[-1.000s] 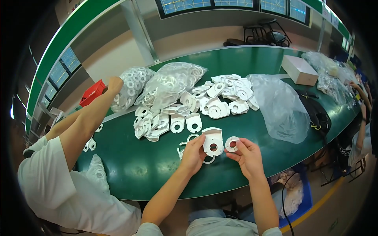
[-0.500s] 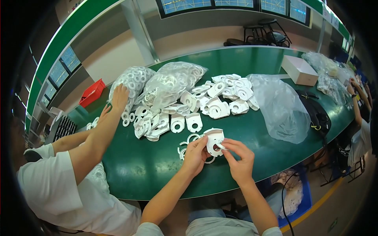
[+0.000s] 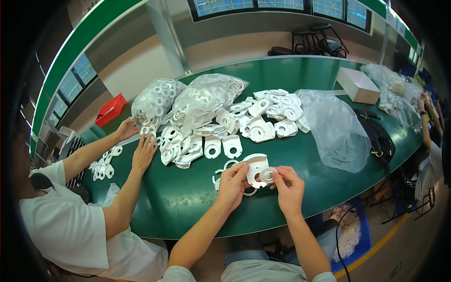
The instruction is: Assemble small white electronic housings by inserting components and rings on a production line.
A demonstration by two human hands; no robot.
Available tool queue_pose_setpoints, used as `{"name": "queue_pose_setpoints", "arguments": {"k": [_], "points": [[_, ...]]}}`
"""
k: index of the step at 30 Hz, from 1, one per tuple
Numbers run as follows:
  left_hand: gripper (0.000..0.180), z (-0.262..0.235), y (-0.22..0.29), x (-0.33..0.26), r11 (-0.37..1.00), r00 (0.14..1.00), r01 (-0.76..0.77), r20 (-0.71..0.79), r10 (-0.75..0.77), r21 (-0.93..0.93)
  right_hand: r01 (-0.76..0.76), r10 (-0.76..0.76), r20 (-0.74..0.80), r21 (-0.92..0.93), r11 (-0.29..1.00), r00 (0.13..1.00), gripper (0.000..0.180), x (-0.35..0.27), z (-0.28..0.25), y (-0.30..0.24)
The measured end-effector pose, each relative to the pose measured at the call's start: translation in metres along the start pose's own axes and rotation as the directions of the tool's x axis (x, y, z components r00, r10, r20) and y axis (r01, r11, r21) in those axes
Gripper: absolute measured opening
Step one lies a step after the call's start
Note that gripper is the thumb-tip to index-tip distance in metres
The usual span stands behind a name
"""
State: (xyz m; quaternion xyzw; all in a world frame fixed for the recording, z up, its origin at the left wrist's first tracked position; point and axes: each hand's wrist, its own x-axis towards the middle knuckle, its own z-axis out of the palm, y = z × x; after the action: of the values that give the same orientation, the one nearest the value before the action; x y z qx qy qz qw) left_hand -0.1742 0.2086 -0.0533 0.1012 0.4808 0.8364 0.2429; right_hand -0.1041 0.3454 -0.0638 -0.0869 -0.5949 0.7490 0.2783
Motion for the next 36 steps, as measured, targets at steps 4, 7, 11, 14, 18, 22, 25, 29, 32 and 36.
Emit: {"name": "queue_pose_setpoints", "arguments": {"k": [4,7,11,14,18,22,25,29,32,36], "points": [[0.025,-0.005,-0.004,0.001,1.0,1.0,0.008,0.024,-0.008,0.001,0.008,-0.01,-0.009,-0.131,0.991,1.0,0.012,-0.002,0.008,-0.005],[0.025,-0.004,-0.006,0.001,1.0,1.0,-0.008,0.012,0.008,-0.008,0.032,-0.034,-0.018,-0.126,0.992,0.999,0.012,-0.001,0.008,-0.004],[0.024,-0.001,-0.003,0.001,1.0,0.999,0.01,-0.038,-0.011,-0.029,0.115,-0.118,-0.064,-0.059,0.992,0.991,0.011,0.001,0.004,-0.003],[0.025,-0.003,-0.004,0.001,1.0,0.999,0.011,-0.031,-0.011,-0.023,0.051,-0.052,-0.048,-0.022,0.998,0.997,0.011,0.0,0.003,0.002],[0.02,-0.007,-0.003,0.003,0.999,0.997,0.031,-0.066,-0.032,-0.016,0.091,-0.094,-0.112,-0.026,0.995,0.989,0.011,0.002,0.0,0.005],[0.027,-0.005,-0.002,0.001,0.764,0.9,-0.427,0.149,0.409,0.484,0.08,-0.07,-0.214,0.035,0.996,0.974,0.012,0.005,-0.007,0.001],[0.041,0.001,-0.001,-0.006,0.651,0.85,-0.498,0.175,0.497,0.573,0.111,-0.105,-0.211,0.018,0.994,0.972,0.01,0.007,-0.015,-0.002],[0.038,0.001,0.0,-0.011,0.77,0.942,-0.336,0.205,0.267,0.542,0.413,-0.431,-0.005,-0.276,0.868,0.902,0.018,0.007,-0.015,-0.018],[0.038,0.003,-0.002,-0.012,0.878,0.964,-0.237,0.211,0.161,0.417,0.584,-0.541,0.244,-0.487,0.65,0.805,0.025,0.014,-0.007,-0.022],[0.03,-0.003,-0.008,-0.009,0.944,0.963,-0.261,0.115,0.242,0.201,0.627,-0.461,0.426,-0.507,0.592,0.779,0.026,0.011,-0.005,-0.023]]}}
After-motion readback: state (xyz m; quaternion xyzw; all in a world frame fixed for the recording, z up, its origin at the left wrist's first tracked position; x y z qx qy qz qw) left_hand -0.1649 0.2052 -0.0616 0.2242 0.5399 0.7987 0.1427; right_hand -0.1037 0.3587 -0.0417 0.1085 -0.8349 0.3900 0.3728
